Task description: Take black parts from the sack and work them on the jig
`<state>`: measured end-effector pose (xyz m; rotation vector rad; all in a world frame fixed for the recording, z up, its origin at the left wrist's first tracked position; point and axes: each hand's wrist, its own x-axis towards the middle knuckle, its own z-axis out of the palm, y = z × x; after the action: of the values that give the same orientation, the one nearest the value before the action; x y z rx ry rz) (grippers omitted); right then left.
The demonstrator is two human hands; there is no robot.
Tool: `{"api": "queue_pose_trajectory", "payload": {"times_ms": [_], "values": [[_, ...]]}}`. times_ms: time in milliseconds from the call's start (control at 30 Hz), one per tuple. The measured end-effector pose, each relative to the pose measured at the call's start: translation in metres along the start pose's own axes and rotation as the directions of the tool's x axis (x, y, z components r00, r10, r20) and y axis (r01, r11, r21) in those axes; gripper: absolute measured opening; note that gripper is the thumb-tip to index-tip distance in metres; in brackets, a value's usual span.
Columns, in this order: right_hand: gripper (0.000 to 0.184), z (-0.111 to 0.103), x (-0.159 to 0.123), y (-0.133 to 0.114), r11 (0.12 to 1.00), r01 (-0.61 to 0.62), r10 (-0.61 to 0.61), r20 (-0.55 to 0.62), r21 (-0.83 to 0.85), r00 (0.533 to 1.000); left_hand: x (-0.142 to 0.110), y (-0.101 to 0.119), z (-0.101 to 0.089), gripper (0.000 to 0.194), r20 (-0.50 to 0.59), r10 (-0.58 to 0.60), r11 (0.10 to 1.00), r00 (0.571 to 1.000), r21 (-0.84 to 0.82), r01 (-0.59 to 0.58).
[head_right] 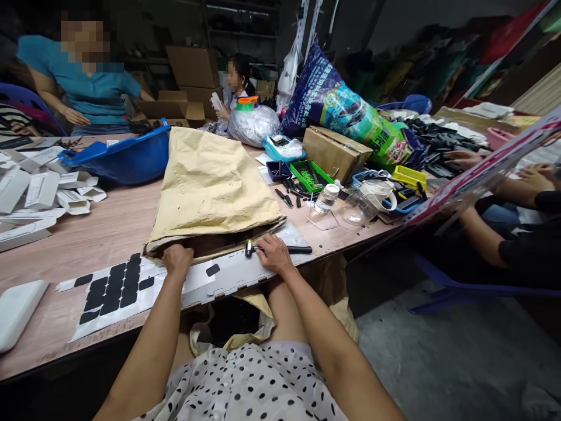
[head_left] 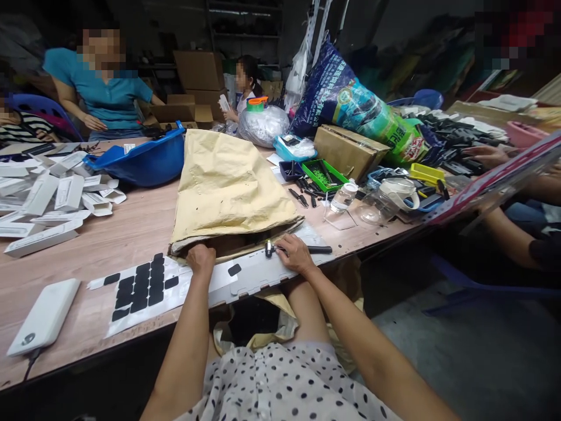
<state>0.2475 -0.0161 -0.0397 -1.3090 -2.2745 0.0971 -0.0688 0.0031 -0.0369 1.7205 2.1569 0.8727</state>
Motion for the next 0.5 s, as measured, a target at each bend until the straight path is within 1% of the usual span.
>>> {"api": "queue_pose_trajectory", "payload": {"times_ms": [67,100,133,200,233,267,333,400,500], "values": [[0.015,0.000,0.000,0.000,1.000,-0.003,0.003,0.002,-0.002,1.000,-0.009,0.007,-0.002,0.013,-0.116,-0.062,0.997,0.991,0.029,0.066],[0.015,0.000,0.000,0.000,1.000,-0.005,0.005,0.003,-0.005,1.000,-0.016,0.013,-0.003,0.015,-0.159,-0.052,0.998,0.986,0.029,0.058],[0.015,0.000,0.000,-0.001,1.000,-0.007,0.007,0.005,-0.008,1.000,-0.024,0.019,-0.003,0.017,-0.174,-0.004,1.000,0.985,0.015,0.007],[0.014,-0.001,0.001,-0.001,1.000,-0.011,0.011,0.005,-0.010,1.000,-0.042,0.033,-0.001,0.024,-0.120,0.162,0.984,0.979,-0.056,-0.170],[0.014,-0.002,0.001,-0.002,1.000,-0.013,0.013,0.004,-0.009,1.000,-0.051,0.039,0.002,0.026,-0.073,0.240,0.964,0.968,-0.102,-0.247],[0.013,-0.003,0.001,-0.002,1.000,-0.014,0.014,0.004,-0.006,1.000,-0.059,0.045,0.005,0.027,-0.023,0.301,0.943,0.953,-0.143,-0.301],[0.013,-0.004,0.002,-0.003,1.000,-0.017,0.017,0.005,-0.005,1.000,-0.072,0.054,0.012,0.027,0.068,0.369,0.917,0.927,-0.191,-0.351],[0.012,-0.004,0.002,-0.004,1.000,-0.023,0.024,0.008,-0.013,1.000,-0.078,0.057,0.018,0.027,0.127,0.394,0.908,0.910,-0.208,-0.364],[0.013,-0.004,0.002,-0.005,0.999,-0.026,0.026,0.011,-0.024,1.000,-0.079,0.056,0.021,0.029,0.147,0.396,0.909,0.907,-0.202,-0.364]]}}
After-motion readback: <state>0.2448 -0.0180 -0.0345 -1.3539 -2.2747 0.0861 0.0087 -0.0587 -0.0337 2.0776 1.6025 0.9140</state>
